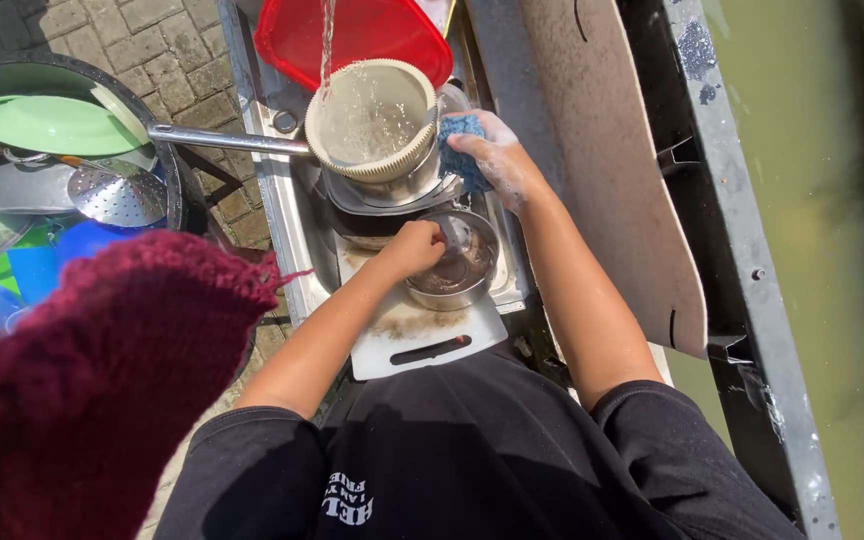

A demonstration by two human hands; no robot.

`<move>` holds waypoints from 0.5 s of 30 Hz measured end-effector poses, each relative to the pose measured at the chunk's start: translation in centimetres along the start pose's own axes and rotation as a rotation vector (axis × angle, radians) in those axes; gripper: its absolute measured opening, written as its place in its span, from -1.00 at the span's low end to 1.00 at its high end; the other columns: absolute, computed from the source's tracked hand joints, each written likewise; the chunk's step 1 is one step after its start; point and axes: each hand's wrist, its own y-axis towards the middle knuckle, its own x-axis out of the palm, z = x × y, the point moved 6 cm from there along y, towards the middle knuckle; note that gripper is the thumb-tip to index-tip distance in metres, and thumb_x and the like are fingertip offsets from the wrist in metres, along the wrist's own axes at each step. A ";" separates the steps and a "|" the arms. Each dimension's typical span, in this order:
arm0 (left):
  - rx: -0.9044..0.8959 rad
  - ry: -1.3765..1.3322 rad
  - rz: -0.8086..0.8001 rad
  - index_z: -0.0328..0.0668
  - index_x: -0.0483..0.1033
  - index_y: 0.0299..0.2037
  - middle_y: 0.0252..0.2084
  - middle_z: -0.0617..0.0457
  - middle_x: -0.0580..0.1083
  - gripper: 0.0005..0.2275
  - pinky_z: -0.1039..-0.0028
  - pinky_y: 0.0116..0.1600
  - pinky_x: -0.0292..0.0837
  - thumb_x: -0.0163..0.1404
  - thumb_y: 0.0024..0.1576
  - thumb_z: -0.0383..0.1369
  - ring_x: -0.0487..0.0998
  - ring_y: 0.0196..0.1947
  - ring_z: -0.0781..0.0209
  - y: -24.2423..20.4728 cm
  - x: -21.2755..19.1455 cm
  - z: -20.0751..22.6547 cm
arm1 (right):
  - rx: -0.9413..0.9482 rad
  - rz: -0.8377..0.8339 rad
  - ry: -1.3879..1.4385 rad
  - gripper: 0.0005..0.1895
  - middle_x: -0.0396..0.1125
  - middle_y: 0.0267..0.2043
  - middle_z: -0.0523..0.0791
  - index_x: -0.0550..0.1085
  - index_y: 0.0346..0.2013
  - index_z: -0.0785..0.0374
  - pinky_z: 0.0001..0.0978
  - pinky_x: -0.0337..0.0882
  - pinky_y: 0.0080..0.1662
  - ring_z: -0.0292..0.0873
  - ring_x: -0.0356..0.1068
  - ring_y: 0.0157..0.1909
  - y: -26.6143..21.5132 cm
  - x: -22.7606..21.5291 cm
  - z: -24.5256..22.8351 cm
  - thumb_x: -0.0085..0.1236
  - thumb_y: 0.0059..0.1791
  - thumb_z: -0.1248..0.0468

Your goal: Washing various dishes, bowls, and containers in an outdoor sink.

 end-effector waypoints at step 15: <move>-0.449 0.227 -0.196 -0.21 0.21 0.30 0.37 -0.23 0.16 -0.39 0.01 0.32 0.18 0.03 -0.03 -0.41 0.17 0.32 -0.28 3.1 5.3 -2.4 | 0.247 -0.040 -0.482 -0.53 0.44 -0.11 -0.11 0.37 0.12 0.25 -0.41 0.44 -0.06 -0.27 0.44 -0.13 -1.9 -1.7 8.5 0.24 -0.03 0.19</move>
